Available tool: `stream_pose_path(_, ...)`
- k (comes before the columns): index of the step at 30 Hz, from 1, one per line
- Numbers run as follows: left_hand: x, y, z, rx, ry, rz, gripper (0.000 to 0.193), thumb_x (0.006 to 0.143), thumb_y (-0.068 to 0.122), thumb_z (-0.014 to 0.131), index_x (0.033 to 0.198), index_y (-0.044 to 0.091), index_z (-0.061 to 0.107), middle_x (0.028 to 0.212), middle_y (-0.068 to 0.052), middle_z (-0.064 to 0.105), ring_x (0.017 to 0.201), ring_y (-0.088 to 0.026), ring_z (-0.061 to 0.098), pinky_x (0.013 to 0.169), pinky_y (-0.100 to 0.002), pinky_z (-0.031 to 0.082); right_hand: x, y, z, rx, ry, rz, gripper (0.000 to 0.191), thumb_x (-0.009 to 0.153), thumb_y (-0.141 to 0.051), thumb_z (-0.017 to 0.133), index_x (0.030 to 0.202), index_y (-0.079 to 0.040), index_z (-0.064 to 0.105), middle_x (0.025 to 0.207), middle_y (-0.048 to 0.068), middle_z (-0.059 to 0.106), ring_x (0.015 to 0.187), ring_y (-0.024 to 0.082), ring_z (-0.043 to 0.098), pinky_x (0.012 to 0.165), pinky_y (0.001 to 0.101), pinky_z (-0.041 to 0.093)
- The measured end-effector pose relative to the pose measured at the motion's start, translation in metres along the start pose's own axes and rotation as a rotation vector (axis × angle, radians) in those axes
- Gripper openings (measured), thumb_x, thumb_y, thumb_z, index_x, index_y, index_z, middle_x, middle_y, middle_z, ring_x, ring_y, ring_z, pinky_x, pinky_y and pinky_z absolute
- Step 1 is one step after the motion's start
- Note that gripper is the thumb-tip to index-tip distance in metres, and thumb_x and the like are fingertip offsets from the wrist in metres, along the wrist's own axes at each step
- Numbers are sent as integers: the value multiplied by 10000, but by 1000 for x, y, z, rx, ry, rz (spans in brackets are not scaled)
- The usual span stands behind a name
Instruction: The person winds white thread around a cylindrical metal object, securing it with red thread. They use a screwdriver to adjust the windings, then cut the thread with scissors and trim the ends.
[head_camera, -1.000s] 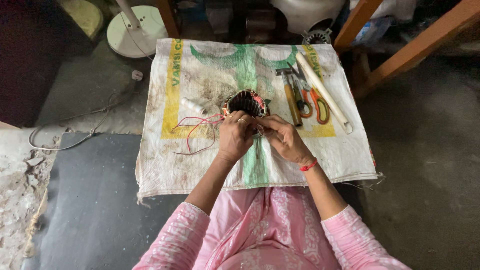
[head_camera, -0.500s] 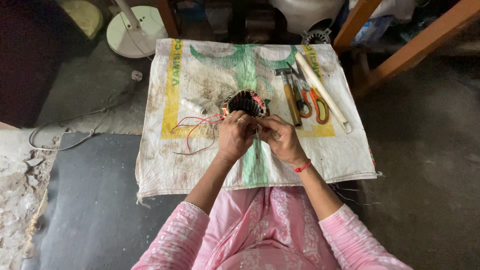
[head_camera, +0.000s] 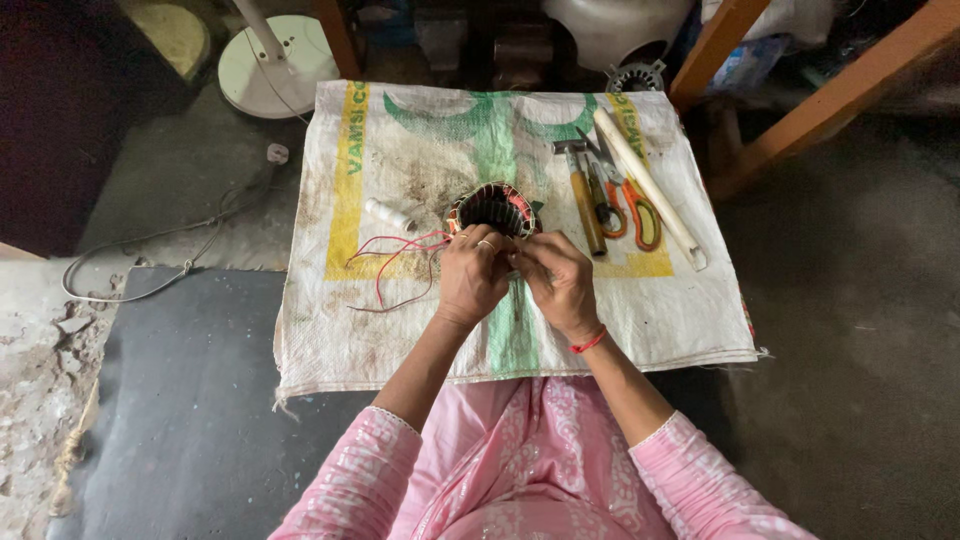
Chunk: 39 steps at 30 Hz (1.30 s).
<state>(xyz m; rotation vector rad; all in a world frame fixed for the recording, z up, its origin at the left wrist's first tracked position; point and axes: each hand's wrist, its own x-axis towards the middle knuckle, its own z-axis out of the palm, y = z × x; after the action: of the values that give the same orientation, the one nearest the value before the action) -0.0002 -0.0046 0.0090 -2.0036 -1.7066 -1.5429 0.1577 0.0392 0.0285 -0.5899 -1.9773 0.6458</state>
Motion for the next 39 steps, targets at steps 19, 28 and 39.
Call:
stream_pose_path(19, -1, 0, 2, 3, 18, -8, 136, 759, 49, 698, 868, 96, 630, 865, -99, 603, 865, -336, 600, 747, -462, 489, 11, -29, -11, -66, 85, -119, 125, 914, 38, 727, 1031, 3, 703, 1060, 158, 689, 928, 243, 707, 783, 322, 575)
stream_pose_path(28, -2, -4, 3, 9, -12, -12, 137, 769, 27, 694, 875, 108, 660, 862, -82, 612, 856, -320, 604, 759, -449, 487, -9, -49, -58, -15, 12, 55, 77, 996, -70, 682, 978, -1, 654, 1033, 100, 736, 957, 185, 724, 856, 320, 568)
stream_pose_path(39, -3, -6, 0, -33, -31, -18, 124, 807, 51, 723, 906, 116, 686, 875, -84, 674, 862, -318, 648, 771, -442, 517, 5, -10, -45, 1227, -55, 324, 114, 1053, -148, 587, 989, -65, 541, 960, 114, 635, 968, 254, 649, 1143, 521, 468)
